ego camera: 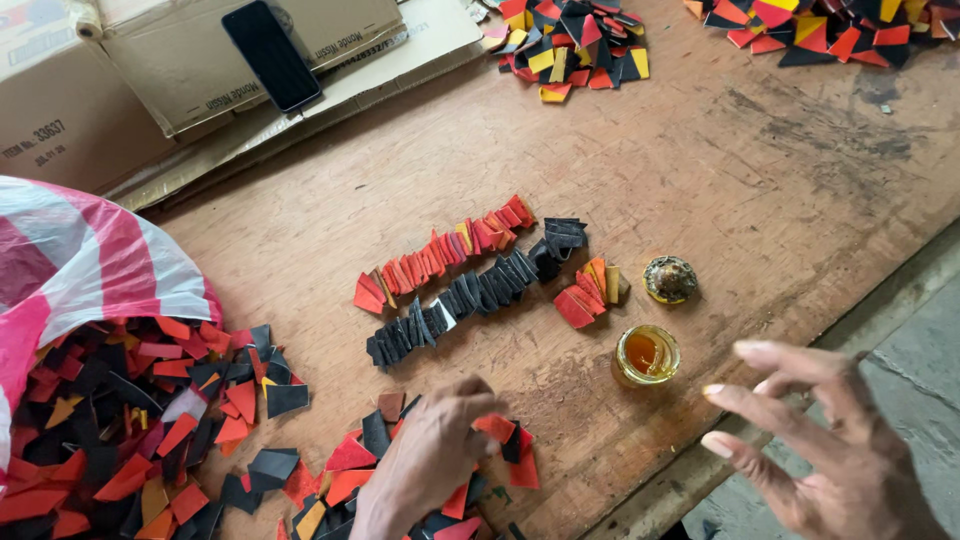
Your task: The person repeatedly picks small colored triangular pieces from a pile, applies a viscous substance from a small jar to one edge, and places the piece onto a growing linear strip on the table. The person handles pieces one at a time, alternating between black, red, and yellow pieces, and occasionally shifts the pile to access more pieces.
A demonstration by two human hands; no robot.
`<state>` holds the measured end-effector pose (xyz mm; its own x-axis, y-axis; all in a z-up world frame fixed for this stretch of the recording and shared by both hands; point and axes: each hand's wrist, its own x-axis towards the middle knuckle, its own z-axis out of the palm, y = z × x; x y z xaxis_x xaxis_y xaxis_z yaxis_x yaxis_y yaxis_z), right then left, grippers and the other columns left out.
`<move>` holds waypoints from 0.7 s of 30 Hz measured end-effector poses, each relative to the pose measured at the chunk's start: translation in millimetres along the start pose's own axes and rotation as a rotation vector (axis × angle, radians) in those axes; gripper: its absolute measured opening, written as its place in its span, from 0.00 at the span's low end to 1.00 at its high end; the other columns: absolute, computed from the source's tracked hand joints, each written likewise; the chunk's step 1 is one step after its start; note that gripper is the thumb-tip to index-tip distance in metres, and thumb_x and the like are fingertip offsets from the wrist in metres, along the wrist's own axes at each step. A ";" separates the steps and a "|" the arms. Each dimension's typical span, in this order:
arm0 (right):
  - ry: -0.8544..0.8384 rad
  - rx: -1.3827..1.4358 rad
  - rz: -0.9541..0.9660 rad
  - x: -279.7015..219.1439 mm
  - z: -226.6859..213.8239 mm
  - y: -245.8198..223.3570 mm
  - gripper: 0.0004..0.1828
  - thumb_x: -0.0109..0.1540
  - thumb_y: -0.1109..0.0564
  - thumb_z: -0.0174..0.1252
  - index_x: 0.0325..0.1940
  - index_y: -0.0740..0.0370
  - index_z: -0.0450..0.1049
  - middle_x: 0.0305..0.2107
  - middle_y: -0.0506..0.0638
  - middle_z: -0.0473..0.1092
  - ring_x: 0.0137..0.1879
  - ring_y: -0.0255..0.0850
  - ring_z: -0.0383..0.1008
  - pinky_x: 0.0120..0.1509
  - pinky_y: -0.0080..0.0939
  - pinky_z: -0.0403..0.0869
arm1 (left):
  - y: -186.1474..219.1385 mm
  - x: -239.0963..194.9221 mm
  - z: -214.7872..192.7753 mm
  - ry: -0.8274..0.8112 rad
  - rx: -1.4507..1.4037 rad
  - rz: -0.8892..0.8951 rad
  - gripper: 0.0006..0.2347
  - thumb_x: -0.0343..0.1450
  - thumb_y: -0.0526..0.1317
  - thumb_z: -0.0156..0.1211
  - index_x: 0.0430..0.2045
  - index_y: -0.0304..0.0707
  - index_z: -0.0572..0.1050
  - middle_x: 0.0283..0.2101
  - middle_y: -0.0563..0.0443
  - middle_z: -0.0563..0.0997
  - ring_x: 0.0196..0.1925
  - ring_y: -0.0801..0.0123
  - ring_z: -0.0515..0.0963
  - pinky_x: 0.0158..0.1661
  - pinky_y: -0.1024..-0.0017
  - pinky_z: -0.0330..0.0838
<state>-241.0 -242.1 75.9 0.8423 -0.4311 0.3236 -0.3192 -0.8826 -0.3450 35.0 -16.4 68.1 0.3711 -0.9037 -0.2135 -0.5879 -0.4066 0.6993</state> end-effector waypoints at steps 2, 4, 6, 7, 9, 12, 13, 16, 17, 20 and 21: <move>0.005 0.117 -0.007 -3.5 13.3 -5.9 0.19 0.58 0.41 0.61 0.50 0.48 0.78 0.58 0.51 0.65 0.59 0.41 0.73 0.55 0.40 0.77 | -3.5 -6.2 3.8 0.007 -0.055 0.007 0.15 0.60 0.31 0.68 0.41 0.35 0.82 0.43 0.46 0.82 0.44 0.54 0.82 0.44 0.61 0.75; -0.009 0.213 0.006 -6.7 23.7 -11.5 0.18 0.57 0.43 0.62 0.49 0.48 0.79 0.56 0.50 0.67 0.56 0.39 0.75 0.51 0.39 0.78 | -8.7 -7.2 10.8 0.057 -0.119 -0.007 0.10 0.64 0.32 0.66 0.38 0.36 0.82 0.40 0.49 0.84 0.40 0.57 0.86 0.42 0.65 0.78; -0.034 0.282 0.048 -11.0 32.7 -19.2 0.17 0.53 0.46 0.64 0.45 0.48 0.79 0.53 0.49 0.68 0.52 0.40 0.77 0.49 0.40 0.78 | -15.5 -7.9 16.9 0.197 -0.084 0.033 0.06 0.66 0.32 0.66 0.35 0.36 0.84 0.37 0.49 0.85 0.38 0.59 0.85 0.39 0.66 0.78; -0.012 0.361 0.001 -11.1 37.2 -22.5 0.18 0.56 0.46 0.65 0.49 0.47 0.79 0.54 0.48 0.69 0.51 0.37 0.76 0.50 0.38 0.78 | -18.5 -7.9 19.9 0.268 -0.067 0.053 0.05 0.67 0.33 0.67 0.34 0.36 0.85 0.36 0.49 0.85 0.37 0.60 0.85 0.38 0.67 0.79; 0.034 0.522 -0.096 -9.4 49.6 -31.3 0.21 0.61 0.44 0.68 0.57 0.46 0.80 0.57 0.46 0.70 0.51 0.33 0.73 0.52 0.35 0.79 | -22.5 -7.6 27.3 0.282 -0.450 -0.141 0.06 0.68 0.34 0.68 0.36 0.33 0.85 0.32 0.48 0.86 0.33 0.67 0.82 0.35 0.70 0.77; -0.075 0.637 -0.131 -8.1 67.9 -44.0 0.30 0.61 0.44 0.64 0.66 0.51 0.72 0.55 0.50 0.70 0.61 0.44 0.72 0.65 0.50 0.74 | -26.1 -7.8 37.4 0.246 -1.000 -0.264 0.10 0.66 0.33 0.69 0.38 0.28 0.82 0.32 0.49 0.86 0.34 0.73 0.82 0.36 0.74 0.79; -0.093 0.668 -0.155 -6.9 75.0 -48.6 0.33 0.61 0.43 0.63 0.69 0.52 0.67 0.57 0.51 0.69 0.63 0.45 0.70 0.68 0.52 0.72 | -26.6 -7.9 40.3 0.228 -1.179 -0.274 0.11 0.65 0.33 0.69 0.39 0.26 0.80 0.33 0.49 0.86 0.35 0.75 0.84 0.38 0.75 0.81; -0.129 0.724 -0.230 -1.9 93.2 -60.9 0.41 0.63 0.41 0.63 0.77 0.53 0.57 0.61 0.56 0.66 0.68 0.49 0.66 0.72 0.56 0.68 | -24.8 -8.2 50.3 0.200 -1.310 -0.290 0.14 0.65 0.33 0.70 0.41 0.23 0.79 0.34 0.47 0.86 0.33 0.72 0.83 0.38 0.75 0.79; -0.130 0.718 -0.258 -1.0 96.7 -63.5 0.43 0.63 0.41 0.63 0.78 0.52 0.55 0.62 0.57 0.65 0.68 0.50 0.65 0.71 0.56 0.67 | -24.1 -8.9 53.5 0.190 -1.337 -0.277 0.14 0.66 0.33 0.70 0.42 0.23 0.79 0.34 0.47 0.85 0.33 0.73 0.82 0.38 0.75 0.78; -0.197 0.764 -0.259 3.6 102.7 -66.7 0.45 0.64 0.41 0.64 0.79 0.52 0.51 0.62 0.58 0.64 0.68 0.52 0.64 0.71 0.55 0.66 | -21.2 -10.0 60.1 0.147 -1.408 -0.236 0.13 0.66 0.33 0.70 0.42 0.22 0.80 0.33 0.47 0.85 0.33 0.74 0.81 0.37 0.76 0.77; -0.231 0.790 -0.245 4.2 103.3 -67.0 0.46 0.64 0.41 0.64 0.79 0.53 0.51 0.62 0.58 0.63 0.68 0.53 0.64 0.71 0.55 0.66 | -20.1 -11.1 61.7 0.128 -1.425 -0.224 0.14 0.67 0.33 0.70 0.42 0.22 0.80 0.33 0.47 0.85 0.33 0.74 0.81 0.37 0.76 0.76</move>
<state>-171.2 -165.5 9.3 0.9427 -0.1205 0.3110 0.2070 -0.5198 -0.8289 -1.6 -6.5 14.3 0.4632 -0.7911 -0.3995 0.6630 0.0102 0.7485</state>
